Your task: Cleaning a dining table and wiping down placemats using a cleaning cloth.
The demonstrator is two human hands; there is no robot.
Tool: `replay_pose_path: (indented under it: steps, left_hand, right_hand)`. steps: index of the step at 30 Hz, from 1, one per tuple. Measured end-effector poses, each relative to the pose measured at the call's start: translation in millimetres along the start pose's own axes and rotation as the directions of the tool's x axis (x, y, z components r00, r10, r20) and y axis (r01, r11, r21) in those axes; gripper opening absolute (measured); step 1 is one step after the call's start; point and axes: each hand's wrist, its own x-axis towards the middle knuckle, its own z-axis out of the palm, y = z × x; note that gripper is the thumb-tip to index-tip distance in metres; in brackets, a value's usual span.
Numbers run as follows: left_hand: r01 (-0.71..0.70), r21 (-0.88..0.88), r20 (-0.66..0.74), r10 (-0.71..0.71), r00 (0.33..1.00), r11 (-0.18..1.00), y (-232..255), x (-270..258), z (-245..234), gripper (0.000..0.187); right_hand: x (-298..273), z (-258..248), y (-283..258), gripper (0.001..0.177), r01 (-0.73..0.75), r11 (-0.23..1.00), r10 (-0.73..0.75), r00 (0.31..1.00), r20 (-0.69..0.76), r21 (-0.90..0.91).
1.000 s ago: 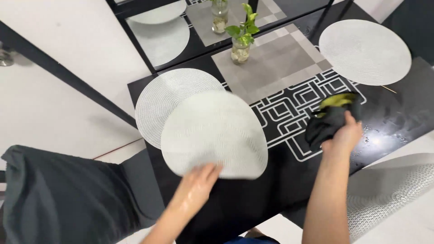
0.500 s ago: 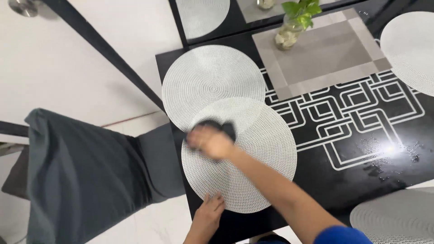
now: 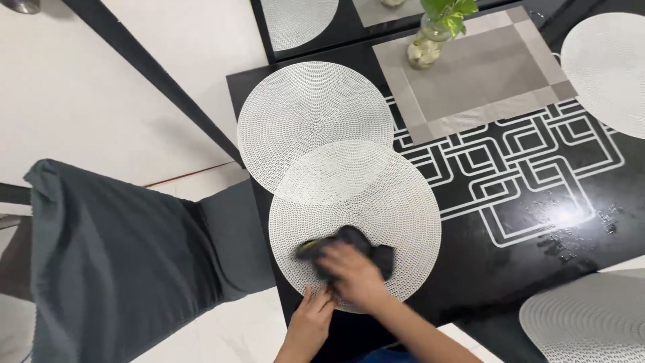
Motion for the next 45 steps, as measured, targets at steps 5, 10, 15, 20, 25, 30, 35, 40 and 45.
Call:
replay_pose_path:
  steps: [5,10,15,20,25,30,35,40,45]
  left_hand:
    - [0.038,-0.028,-0.057,-0.04,0.998,0.999,6.7,1.3,-10.7,0.024]
    - [0.017,-0.057,-0.064,-0.021,0.998,0.998,7.2,3.2,-17.8,0.026]
    - [0.043,-0.064,-0.063,-0.047,0.997,0.997,12.4,2.9,-16.9,0.025]
    - [0.15,-0.248,-0.081,-0.175,0.981,0.957,11.6,5.6,-25.8,0.02]
    - [0.154,-0.317,-0.058,-0.181,0.982,0.936,12.8,1.4,-29.6,0.02]
    - [0.159,-0.34,-0.066,-0.192,0.979,0.927,6.8,-0.6,-25.4,0.022]
    - [0.181,-0.355,-0.06,-0.216,0.975,0.917,0.9,-6.0,-13.3,0.019]
    - [0.174,-0.302,-0.065,-0.202,0.977,0.937,4.6,-6.8,-16.2,0.015]
    - [0.118,-0.32,-0.137,-0.169,0.976,0.94,19.0,5.0,-28.6,0.016]
  right_hand:
    - [-43.6,-72.6,144.7,0.038,-0.648,0.734,0.459,0.694,-0.554,-0.203]
    - [-34.0,-31.1,107.9,0.046,-0.461,0.843,0.321,0.845,-0.428,-0.277]
    - [-90.5,2.8,-0.7,0.06,-0.126,0.989,0.121,0.99,-0.076,-0.071]
    - [-60.2,-35.1,109.6,0.047,-0.666,0.704,0.481,0.702,-0.525,-0.245]
    - [111.7,-29.5,155.7,0.049,-0.541,0.809,0.418,0.805,-0.421,-0.23]
    - [184.2,38.6,88.2,0.047,-0.179,0.924,0.121,0.975,-0.187,-0.337]
    - [76.3,36.5,-5.3,0.044,0.237,0.97,-0.24,0.968,0.073,0.043]
    - [12.6,-17.2,43.9,0.052,-0.608,0.355,0.384,0.788,0.482,0.71]
    - [8.9,-83.6,103.9,0.068,-0.518,0.687,0.537,0.834,0.123,0.51]
